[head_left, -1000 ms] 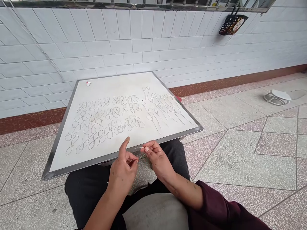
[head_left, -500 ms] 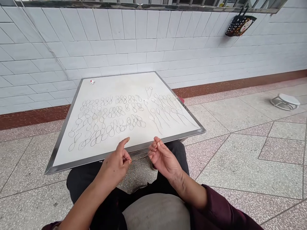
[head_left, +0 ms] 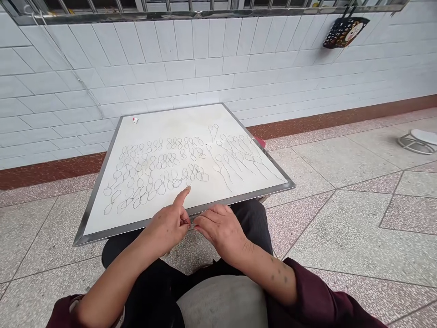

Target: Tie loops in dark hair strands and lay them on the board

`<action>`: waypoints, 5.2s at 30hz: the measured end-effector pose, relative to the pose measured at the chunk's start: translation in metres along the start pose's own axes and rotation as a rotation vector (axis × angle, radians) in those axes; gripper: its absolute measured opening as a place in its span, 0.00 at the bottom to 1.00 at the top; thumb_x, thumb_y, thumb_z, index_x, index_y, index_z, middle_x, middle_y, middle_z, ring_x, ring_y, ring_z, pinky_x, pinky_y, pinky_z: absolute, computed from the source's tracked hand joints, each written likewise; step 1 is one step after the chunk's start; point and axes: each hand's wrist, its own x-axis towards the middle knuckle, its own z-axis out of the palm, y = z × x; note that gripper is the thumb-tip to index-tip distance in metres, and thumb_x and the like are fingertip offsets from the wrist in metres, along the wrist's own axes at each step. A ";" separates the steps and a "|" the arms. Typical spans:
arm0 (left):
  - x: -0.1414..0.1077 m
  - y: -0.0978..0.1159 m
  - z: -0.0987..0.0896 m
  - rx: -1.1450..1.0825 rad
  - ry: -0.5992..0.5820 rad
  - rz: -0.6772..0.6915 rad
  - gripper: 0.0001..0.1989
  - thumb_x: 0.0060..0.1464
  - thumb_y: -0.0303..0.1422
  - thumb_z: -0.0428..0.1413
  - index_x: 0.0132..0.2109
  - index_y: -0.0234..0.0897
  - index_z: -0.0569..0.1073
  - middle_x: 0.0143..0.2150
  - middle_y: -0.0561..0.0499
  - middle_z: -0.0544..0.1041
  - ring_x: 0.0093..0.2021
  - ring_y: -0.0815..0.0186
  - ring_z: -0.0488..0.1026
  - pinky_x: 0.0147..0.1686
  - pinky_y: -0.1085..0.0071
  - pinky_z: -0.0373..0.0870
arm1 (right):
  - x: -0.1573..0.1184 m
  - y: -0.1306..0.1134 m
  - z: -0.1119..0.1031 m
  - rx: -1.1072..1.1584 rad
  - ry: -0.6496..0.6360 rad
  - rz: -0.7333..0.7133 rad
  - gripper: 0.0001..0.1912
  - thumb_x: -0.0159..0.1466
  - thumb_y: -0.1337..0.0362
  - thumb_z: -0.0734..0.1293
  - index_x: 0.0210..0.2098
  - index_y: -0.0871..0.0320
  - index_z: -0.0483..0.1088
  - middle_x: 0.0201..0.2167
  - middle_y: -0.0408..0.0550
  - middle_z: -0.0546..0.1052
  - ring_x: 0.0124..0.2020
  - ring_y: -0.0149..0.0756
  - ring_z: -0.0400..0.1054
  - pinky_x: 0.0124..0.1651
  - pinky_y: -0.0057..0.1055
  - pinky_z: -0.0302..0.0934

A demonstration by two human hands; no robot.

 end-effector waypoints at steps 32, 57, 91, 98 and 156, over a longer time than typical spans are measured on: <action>-0.003 -0.017 0.078 -0.930 0.408 -0.064 0.18 0.59 0.42 0.60 0.52 0.40 0.81 0.54 0.44 0.80 0.48 0.57 0.76 0.47 0.61 0.75 | -0.002 0.004 0.012 0.206 0.182 0.132 0.06 0.69 0.69 0.65 0.36 0.55 0.72 0.29 0.45 0.78 0.33 0.39 0.66 0.39 0.35 0.62; -0.010 -0.014 0.068 -0.998 0.608 -0.061 0.26 0.55 0.39 0.65 0.61 0.49 0.73 0.31 0.58 0.74 0.36 0.71 0.71 0.46 0.72 0.69 | 0.001 -0.004 0.012 -0.075 0.235 0.064 0.06 0.70 0.67 0.66 0.37 0.53 0.74 0.28 0.40 0.77 0.41 0.37 0.68 0.66 0.50 0.41; -0.013 -0.010 0.063 -1.087 0.902 -0.068 0.29 0.52 0.31 0.65 0.62 0.40 0.72 0.30 0.58 0.72 0.29 0.70 0.71 0.38 0.72 0.73 | -0.010 -0.021 0.032 -0.046 -0.026 0.102 0.10 0.70 0.70 0.57 0.33 0.56 0.64 0.24 0.43 0.73 0.24 0.32 0.65 0.28 0.30 0.51; -0.018 -0.017 0.048 -1.093 0.951 -0.034 0.28 0.51 0.29 0.66 0.60 0.40 0.73 0.31 0.57 0.75 0.30 0.70 0.72 0.37 0.73 0.73 | -0.016 -0.023 0.031 -0.062 -0.048 0.095 0.11 0.69 0.71 0.57 0.30 0.56 0.63 0.22 0.41 0.69 0.22 0.31 0.61 0.28 0.30 0.48; -0.036 0.028 0.025 -1.221 0.639 -0.062 0.31 0.48 0.31 0.68 0.61 0.43 0.74 0.27 0.57 0.74 0.30 0.71 0.70 0.41 0.74 0.70 | 0.016 -0.037 0.003 1.742 -0.239 0.700 0.22 0.56 0.49 0.78 0.32 0.58 0.68 0.21 0.38 0.75 0.21 0.24 0.61 0.24 0.23 0.44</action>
